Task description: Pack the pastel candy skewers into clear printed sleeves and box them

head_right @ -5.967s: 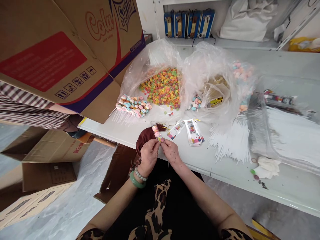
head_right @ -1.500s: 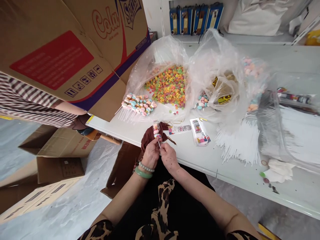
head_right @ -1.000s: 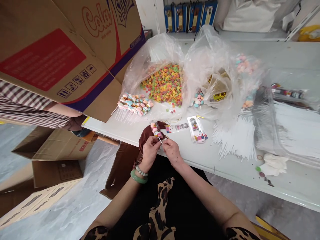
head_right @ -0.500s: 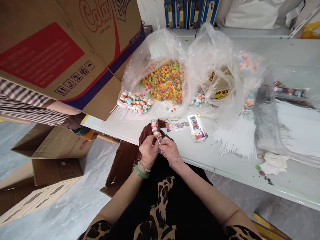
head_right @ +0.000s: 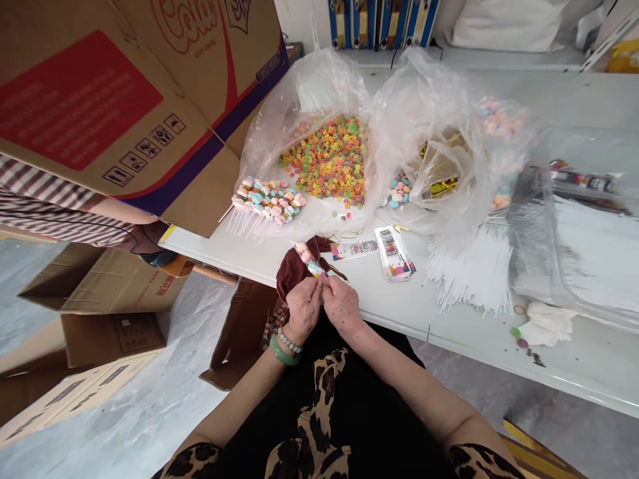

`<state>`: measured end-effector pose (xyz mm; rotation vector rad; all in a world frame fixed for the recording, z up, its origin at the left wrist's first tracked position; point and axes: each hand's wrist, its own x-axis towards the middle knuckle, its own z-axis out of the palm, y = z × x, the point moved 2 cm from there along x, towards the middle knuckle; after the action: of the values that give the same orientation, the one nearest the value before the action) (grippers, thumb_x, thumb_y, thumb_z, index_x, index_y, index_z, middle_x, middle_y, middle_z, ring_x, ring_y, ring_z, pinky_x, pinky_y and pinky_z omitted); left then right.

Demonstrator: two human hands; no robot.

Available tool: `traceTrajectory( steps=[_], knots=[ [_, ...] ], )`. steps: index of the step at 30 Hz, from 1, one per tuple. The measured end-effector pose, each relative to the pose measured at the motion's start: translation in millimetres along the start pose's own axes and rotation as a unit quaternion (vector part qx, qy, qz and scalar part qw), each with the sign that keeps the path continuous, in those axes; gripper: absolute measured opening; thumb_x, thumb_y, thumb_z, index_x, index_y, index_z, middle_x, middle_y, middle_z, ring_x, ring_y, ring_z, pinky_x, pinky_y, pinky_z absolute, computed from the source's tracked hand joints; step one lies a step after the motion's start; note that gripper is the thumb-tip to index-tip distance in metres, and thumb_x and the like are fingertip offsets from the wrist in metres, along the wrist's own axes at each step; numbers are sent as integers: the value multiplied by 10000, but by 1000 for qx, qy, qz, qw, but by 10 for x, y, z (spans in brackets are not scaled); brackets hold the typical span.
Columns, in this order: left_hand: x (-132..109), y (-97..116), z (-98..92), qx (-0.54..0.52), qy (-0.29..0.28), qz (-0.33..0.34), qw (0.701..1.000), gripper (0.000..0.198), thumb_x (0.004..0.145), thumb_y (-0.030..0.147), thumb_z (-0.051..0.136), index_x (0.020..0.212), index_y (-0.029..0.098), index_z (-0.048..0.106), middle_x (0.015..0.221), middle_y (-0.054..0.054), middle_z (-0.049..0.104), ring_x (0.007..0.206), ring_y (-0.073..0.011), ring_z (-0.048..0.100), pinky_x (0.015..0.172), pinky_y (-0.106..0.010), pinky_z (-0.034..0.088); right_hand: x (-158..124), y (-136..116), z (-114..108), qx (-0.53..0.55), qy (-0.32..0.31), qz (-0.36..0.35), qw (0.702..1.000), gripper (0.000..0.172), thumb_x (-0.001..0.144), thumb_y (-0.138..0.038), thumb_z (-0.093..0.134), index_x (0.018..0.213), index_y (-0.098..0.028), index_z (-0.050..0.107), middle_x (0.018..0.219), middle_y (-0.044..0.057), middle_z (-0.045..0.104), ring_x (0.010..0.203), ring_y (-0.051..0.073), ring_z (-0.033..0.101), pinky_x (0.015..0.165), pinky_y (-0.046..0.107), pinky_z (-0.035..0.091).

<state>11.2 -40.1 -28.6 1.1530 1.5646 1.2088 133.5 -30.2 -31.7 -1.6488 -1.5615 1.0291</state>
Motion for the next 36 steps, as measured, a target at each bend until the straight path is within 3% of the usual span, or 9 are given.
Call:
traceTrajectory(
  steps=[8,13,16,19,23,25,28,30,36],
  knots=[
    [53,25,17,-23,-122,-2,992,261,781,230,666,556,198,536,625,0,443,637,-142,370,674,-246,329,22,70,-45,-27,0,-15,1000,167,840,-281,436,764,-231,576,753,11,629,708,183,563,706,298,409],
    [148,41,-11,-29,-212,8,977,246,801,281,610,586,183,542,638,7,438,648,-142,375,633,-253,331,56,134,-48,-12,-20,-28,999,241,851,-264,435,1025,-229,598,735,-2,629,728,192,592,713,299,433],
    [158,44,6,-48,-230,-2,972,239,767,275,634,573,174,537,634,11,436,657,-139,378,641,-256,329,37,143,-19,-55,-19,-91,994,222,877,-221,382,882,-212,603,828,46,654,800,194,603,751,297,436],
    [128,10,48,-66,-222,-15,973,259,750,252,649,546,170,513,624,18,421,650,-128,374,640,-252,328,4,130,-8,-124,18,-128,984,242,900,-189,357,844,-195,592,823,71,648,774,192,598,716,288,426],
    [65,-45,58,-138,-171,-115,969,172,647,230,759,656,166,599,666,19,507,673,-120,448,667,-243,375,-29,35,-60,-234,106,-217,942,261,960,-186,348,869,-182,592,773,63,630,705,169,571,659,271,391],
    [48,-13,32,-198,-175,-173,949,318,555,195,828,827,162,666,803,-13,611,773,-139,530,732,-254,410,-53,-26,-88,-284,154,-281,904,240,965,-162,372,869,-174,591,704,46,604,658,159,543,637,277,370],
    [67,85,-9,-310,-191,-250,897,420,620,323,827,977,149,688,946,-74,662,850,-166,583,785,-301,444,-111,-94,-85,-326,199,-366,849,144,941,-135,453,898,-159,588,659,33,577,641,163,519,628,300,355],
    [102,122,-9,-354,-171,-284,875,388,652,397,805,908,121,714,893,-82,671,813,-162,588,774,-307,454,-152,-121,-54,-341,195,-396,830,102,927,-123,487,917,-156,584,662,31,574,647,166,515,627,314,350],
    [137,58,109,-396,-101,-289,866,264,582,301,848,712,104,730,732,-43,669,724,-126,581,773,-268,445,-208,-144,3,-352,185,-412,820,104,906,-93,507,911,-163,583,668,23,567,650,159,506,636,323,346]
  ],
)
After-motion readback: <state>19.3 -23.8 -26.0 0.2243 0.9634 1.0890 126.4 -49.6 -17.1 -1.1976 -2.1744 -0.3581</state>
